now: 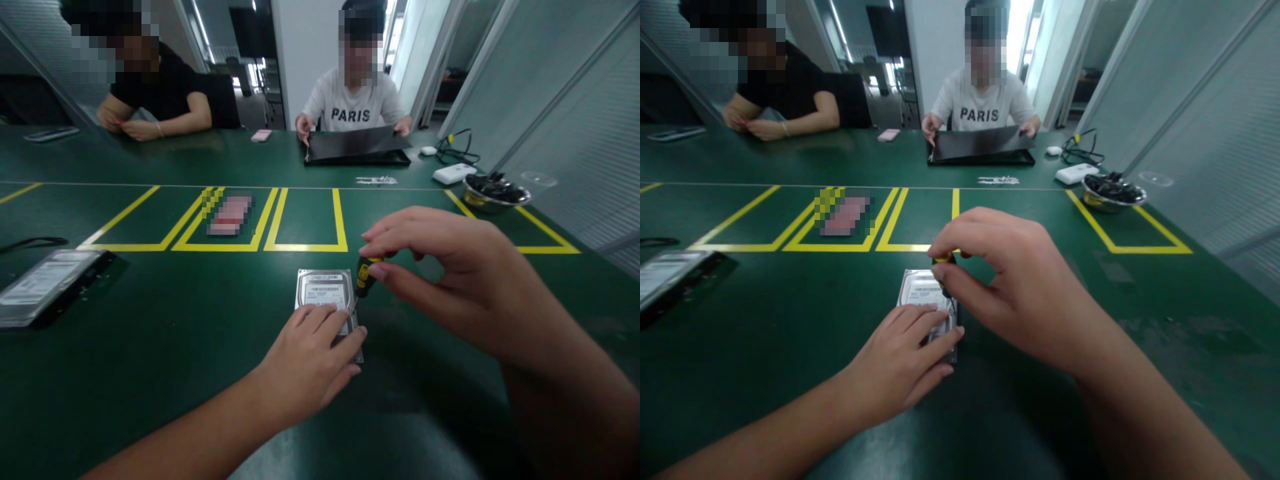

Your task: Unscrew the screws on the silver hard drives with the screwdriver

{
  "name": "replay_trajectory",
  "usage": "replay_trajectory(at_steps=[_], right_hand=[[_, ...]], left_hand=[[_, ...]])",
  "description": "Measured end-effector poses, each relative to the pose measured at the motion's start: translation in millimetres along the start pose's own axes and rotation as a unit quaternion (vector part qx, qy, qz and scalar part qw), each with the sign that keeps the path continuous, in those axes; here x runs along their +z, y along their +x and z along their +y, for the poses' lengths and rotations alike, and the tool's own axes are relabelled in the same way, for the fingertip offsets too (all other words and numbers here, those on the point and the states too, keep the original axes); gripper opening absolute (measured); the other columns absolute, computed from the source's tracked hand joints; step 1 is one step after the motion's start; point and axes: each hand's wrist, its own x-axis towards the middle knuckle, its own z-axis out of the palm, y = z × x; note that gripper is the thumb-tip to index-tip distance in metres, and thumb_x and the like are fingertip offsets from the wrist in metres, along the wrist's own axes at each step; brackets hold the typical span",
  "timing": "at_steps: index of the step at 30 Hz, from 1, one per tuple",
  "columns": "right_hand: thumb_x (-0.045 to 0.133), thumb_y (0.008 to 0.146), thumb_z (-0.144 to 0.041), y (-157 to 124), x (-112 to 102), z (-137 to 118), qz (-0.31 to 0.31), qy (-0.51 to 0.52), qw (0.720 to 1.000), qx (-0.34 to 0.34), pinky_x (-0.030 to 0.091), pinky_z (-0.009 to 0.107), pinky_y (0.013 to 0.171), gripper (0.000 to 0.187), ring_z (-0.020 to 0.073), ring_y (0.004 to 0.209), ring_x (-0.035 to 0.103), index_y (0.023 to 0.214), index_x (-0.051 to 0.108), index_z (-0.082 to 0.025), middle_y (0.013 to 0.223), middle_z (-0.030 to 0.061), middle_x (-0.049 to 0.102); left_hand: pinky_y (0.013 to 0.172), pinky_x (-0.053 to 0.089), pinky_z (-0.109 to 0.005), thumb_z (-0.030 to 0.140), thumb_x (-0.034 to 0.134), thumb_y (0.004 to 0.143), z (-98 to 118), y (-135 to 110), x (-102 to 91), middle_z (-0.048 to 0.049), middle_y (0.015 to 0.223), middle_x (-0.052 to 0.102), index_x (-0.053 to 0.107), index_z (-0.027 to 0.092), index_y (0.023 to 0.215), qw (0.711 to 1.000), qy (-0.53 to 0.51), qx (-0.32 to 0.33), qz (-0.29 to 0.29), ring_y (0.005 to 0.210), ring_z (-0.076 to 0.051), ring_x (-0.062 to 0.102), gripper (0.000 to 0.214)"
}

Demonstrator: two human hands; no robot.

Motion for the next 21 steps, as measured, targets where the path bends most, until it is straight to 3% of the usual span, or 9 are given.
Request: replay_trajectory(at_steps=[6, 12, 17, 21], right_hand=[[0.062, 0.087, -0.022, -0.5, -0.8, -1.0, 0.009, -0.03, 0.999, 0.023, 0.047, 0.03, 0.069, 0.01, 0.0168, 0.078, 0.065, 0.094, 0.069, -0.022, 0.09, 0.0015, 0.072], [0.062, 0.087, -0.021, -0.4, -0.9, 0.7, 0.01, -0.021, 1.0, 0.017, 0.05, 0.031, 0.075, 0.011, 0.0193, 0.092, 0.067, 0.094, 0.07, -0.022, 0.102, 0.0036, 0.073], [0.064, 0.088, -0.024, 1.0, 1.2, 0.4, 0.006, -0.029, 0.999, 0.025, 0.048, 0.031, 0.068, 0.006, 0.0172, 0.08, 0.064, 0.09, 0.069, -0.022, 0.09, 0.0017, 0.071], [0.063, 0.087, -0.02, -0.9, 0.3, -1.0, 0.016, -0.014, 1.0, 0.022, 0.05, 0.029, 0.073, 0.012, 0.0161, 0.084, 0.066, 0.097, 0.069, -0.02, 0.097, 0.002, 0.073]], left_hand=[[0.094, 0.047, -0.054, 0.038, 0.057, 0.094, -0.3, -1.1, 0.6, -0.0118, 0.132, 0.058, 0.053, 0.024, 0.136, 1.0, -0.001, 0.002, 0.003, 0.116, -0.033, 0.053, 0.044], [0.097, 0.046, -0.054, 0.038, 0.057, 0.095, -0.2, -0.8, 0.7, -0.0113, 0.133, 0.057, 0.053, 0.025, 0.136, 1.0, -0.003, -0.001, 0.0, 0.118, -0.033, 0.052, 0.044], [0.096, 0.046, -0.055, 0.037, 0.058, 0.094, 0.1, -1.5, 0.5, -0.0106, 0.131, 0.058, 0.053, 0.026, 0.137, 1.0, -0.003, -0.003, -0.006, 0.118, -0.033, 0.052, 0.045], [0.095, 0.046, -0.054, 0.037, 0.058, 0.094, 0.0, -0.7, 0.5, -0.011, 0.132, 0.058, 0.054, 0.025, 0.136, 1.0, 0.001, 0.0, 0.0, 0.117, -0.033, 0.053, 0.044]])
